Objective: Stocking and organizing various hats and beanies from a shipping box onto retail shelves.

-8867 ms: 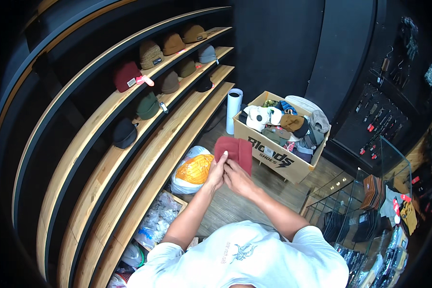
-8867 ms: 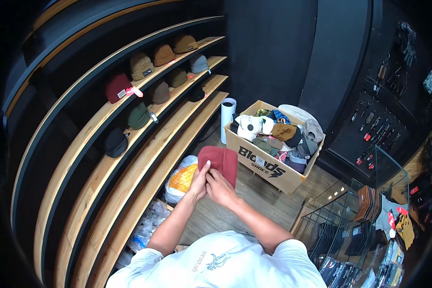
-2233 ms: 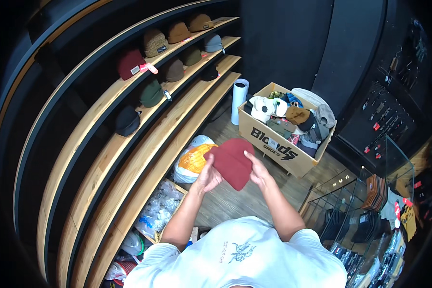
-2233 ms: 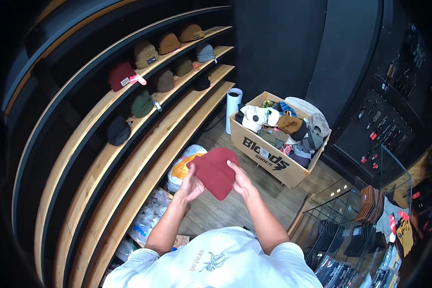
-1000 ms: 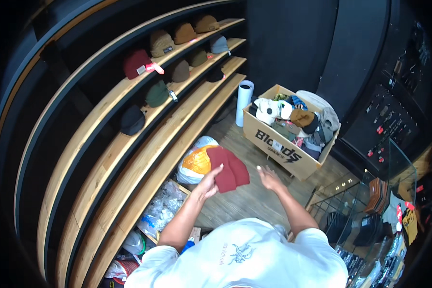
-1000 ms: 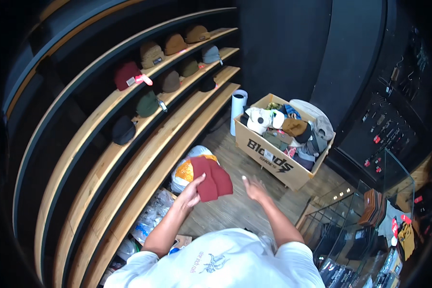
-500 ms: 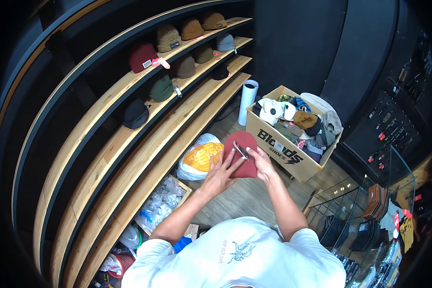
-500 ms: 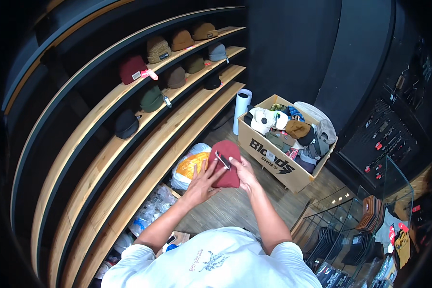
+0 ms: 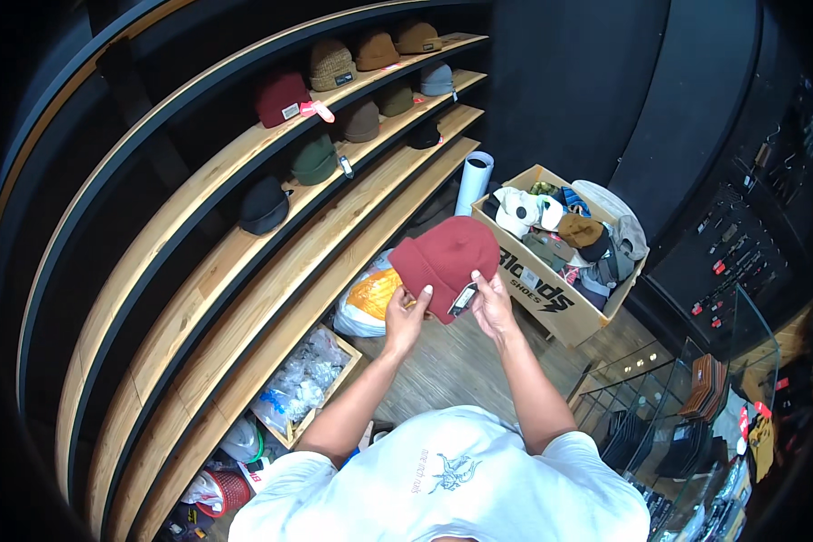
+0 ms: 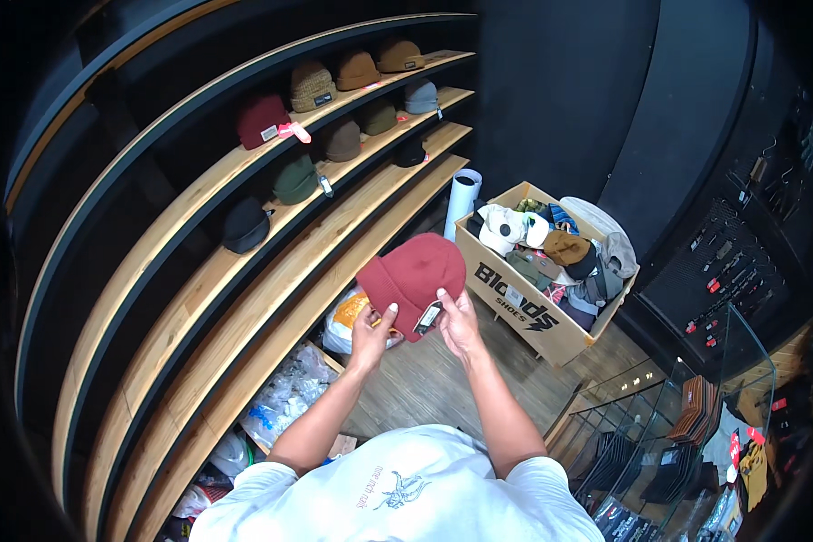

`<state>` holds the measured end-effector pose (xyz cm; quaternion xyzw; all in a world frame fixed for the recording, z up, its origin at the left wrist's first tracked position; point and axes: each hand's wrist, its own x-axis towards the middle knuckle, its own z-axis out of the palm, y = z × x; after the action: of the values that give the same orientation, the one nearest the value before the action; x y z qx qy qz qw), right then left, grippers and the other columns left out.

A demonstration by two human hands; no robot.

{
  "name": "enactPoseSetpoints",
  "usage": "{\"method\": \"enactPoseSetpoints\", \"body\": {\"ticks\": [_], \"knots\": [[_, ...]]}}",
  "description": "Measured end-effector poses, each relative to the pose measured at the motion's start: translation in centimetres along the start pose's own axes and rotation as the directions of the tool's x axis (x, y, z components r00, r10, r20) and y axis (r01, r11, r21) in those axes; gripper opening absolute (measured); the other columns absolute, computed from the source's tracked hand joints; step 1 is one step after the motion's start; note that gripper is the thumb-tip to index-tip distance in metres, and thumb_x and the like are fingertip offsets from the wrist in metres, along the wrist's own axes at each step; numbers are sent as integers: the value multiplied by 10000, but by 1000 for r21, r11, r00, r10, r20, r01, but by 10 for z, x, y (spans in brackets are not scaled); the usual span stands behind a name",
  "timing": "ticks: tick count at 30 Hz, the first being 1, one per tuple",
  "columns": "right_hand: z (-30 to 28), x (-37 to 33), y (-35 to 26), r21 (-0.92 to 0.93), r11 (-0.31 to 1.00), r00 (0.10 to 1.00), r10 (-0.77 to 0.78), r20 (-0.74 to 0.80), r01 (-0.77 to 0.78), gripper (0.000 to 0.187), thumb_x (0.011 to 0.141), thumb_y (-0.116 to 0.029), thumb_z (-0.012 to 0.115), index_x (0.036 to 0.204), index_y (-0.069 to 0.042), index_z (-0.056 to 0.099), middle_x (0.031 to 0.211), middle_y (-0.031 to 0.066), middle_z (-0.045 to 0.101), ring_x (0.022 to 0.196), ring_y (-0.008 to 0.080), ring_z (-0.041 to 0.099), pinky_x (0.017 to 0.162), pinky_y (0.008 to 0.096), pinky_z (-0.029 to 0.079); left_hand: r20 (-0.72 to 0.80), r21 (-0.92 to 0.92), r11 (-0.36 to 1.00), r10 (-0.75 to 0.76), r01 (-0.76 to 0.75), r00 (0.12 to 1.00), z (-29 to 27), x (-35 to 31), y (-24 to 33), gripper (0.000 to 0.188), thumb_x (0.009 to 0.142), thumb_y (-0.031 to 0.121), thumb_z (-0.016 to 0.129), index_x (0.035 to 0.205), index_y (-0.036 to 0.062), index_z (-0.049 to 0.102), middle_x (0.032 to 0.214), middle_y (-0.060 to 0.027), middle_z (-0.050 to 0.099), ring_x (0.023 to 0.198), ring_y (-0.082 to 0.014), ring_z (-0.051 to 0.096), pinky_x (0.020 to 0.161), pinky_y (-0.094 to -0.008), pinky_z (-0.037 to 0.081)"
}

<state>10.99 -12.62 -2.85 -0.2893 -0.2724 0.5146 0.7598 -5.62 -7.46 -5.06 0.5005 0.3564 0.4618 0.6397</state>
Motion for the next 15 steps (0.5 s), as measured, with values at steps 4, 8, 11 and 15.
{"method": "enactPoseSetpoints", "body": {"ticks": [4, 8, 11, 15], "knots": [[-7, -8, 7, 73, 995, 998, 61, 22, -62, 512, 993, -122, 547, 1455, -65, 334, 1442, 95, 473, 1324, 252, 469, 1100, 436, 400, 217, -425, 872, -165, 245, 962, -1, 9, 24, 450, 952, 208, 646, 1342, 47, 486, 1291, -81, 580, 1163, -185, 581, 984, -347, 488], [-10, -16, -3, -67, 978, 979, 202, 18, -200, 502, 975, -141, 586, 1425, -62, 378, 1379, 94, 533, 1272, 260, 521, 1054, 429, 447, 330, -490, 781, -245, 387, 912, -6, 13, 15, 457, 960, 94, 593, 1386, 78, 427, 1346, -87, 545, 1239, -216, 544, 1059, -381, 460], [-18, -8, -22, -632, 731, 920, -16, -392, -257, 574, 976, -201, 588, 1462, -25, 339, 1410, 141, 511, 1286, 281, 511, 1048, 413, 437, 225, -446, 860, -160, 248, 961, -4, 8, 17, 501, 955, 45, 577, 1405, 95, 362, 1354, -97, 527, 1240, -221, 542, 1055, -379, 460], [54, -25, -49, -930, 59, 839, -456, 298, 363, 529, 1011, -297, 456, 1434, 16, 406, 1483, 235, 402, 1404, 361, 356, 1171, 456, 240, 284, -315, 946, 16, 77, 959, -2, 3, 18, 525, 952, -1, 545, 1405, 107, 304, 1369, -111, 494, 1239, -204, 530, 1044, -372, 458]]}}
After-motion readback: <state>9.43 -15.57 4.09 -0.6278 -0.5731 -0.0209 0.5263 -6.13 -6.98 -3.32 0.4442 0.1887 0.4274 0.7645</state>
